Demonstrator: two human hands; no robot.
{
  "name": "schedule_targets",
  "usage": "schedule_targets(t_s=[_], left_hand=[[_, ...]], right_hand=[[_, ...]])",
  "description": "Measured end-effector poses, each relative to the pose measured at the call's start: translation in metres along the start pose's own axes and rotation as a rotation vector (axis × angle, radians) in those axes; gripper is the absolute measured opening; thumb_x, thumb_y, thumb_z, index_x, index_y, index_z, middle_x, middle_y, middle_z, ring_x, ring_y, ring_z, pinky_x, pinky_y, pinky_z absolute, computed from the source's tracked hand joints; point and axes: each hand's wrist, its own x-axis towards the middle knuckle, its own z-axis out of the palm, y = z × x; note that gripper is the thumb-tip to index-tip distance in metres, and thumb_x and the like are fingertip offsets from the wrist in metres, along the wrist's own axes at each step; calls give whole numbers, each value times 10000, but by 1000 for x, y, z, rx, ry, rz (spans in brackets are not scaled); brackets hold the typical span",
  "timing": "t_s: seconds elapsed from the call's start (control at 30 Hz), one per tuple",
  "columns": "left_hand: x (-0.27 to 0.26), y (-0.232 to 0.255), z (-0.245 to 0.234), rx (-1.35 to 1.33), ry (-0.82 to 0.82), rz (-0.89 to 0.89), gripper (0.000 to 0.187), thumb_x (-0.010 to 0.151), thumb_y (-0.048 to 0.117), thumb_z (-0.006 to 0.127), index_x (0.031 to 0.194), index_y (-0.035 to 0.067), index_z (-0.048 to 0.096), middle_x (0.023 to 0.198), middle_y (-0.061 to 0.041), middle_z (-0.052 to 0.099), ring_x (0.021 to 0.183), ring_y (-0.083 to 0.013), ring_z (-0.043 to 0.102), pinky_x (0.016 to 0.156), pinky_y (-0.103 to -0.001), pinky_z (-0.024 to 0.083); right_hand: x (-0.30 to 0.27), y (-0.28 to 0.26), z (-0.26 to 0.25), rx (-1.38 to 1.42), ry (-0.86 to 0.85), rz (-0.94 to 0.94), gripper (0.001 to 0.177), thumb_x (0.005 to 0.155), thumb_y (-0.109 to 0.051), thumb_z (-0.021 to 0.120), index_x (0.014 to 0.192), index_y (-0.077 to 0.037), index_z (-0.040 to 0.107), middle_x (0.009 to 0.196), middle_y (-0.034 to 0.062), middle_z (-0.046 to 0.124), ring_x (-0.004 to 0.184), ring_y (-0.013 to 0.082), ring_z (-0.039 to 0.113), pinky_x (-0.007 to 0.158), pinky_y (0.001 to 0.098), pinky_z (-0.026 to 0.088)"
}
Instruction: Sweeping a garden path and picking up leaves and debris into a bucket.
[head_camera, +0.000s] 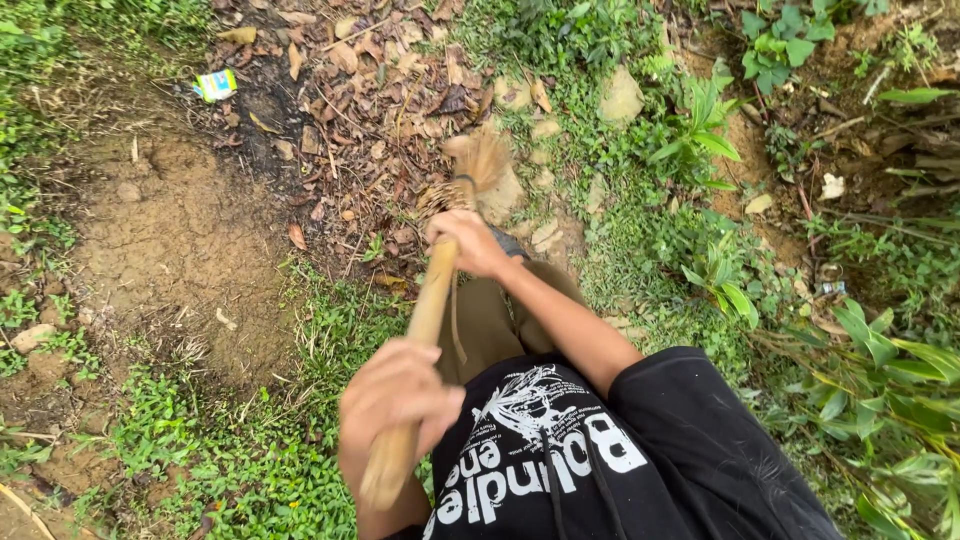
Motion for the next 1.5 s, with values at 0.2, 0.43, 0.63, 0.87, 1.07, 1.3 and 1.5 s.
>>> schedule_targets(t_s=[0.2,0.43,0.63,0.87,1.07,1.3,1.5], left_hand=[[-32,12,-39,-150,-58,219,202,909,95,810,1019,62,643,712,23,651,657,-132,666,805,-409,642],[-73,-78,36,-348,183,-198,192,811,7,760,995,48,721,896,-129,731,966,-273,722,919,-422,559],[-78,-46,14,-102,211,-227,166,836,25,773,990,71,733,745,-18,693,901,-204,735,953,-420,557],[-79,17,-43,-3,201,-27,194,857,121,817,999,72,694,738,-19,679,705,-182,695,894,-469,610],[-98,-7,-52,-178,331,67,211,857,106,826,994,70,670,753,-11,686,695,-174,684,854,-457,597],[-42,-105,7,-245,227,-95,223,838,5,807,1008,89,690,961,-42,723,982,-228,706,992,-398,534],[12,-153,62,-172,206,-214,189,852,36,823,1005,87,723,900,-11,713,903,-173,709,1080,-429,517]], right_hand=[[-13,-64,-25,30,32,-155,246,843,-265,783,968,-129,619,925,36,656,934,237,634,878,435,459],[-80,36,-34,-36,-132,172,237,785,-276,806,903,-156,638,888,11,680,875,235,655,809,387,519],[-15,15,17,47,-229,-71,264,734,-204,794,930,-140,629,910,31,672,875,251,642,851,430,471],[46,-66,37,111,-271,-220,240,819,-201,797,948,-146,603,940,7,665,962,241,621,883,415,473],[42,-60,7,-36,-256,-214,301,784,-216,806,1039,-148,662,998,26,688,997,251,627,918,436,457],[32,50,-73,-174,-177,-25,365,737,-263,850,1031,-127,683,1059,61,711,1063,284,649,957,438,482],[43,178,-94,-269,-298,45,277,809,-217,796,1055,-170,678,1073,58,693,1078,277,642,1001,453,520]])
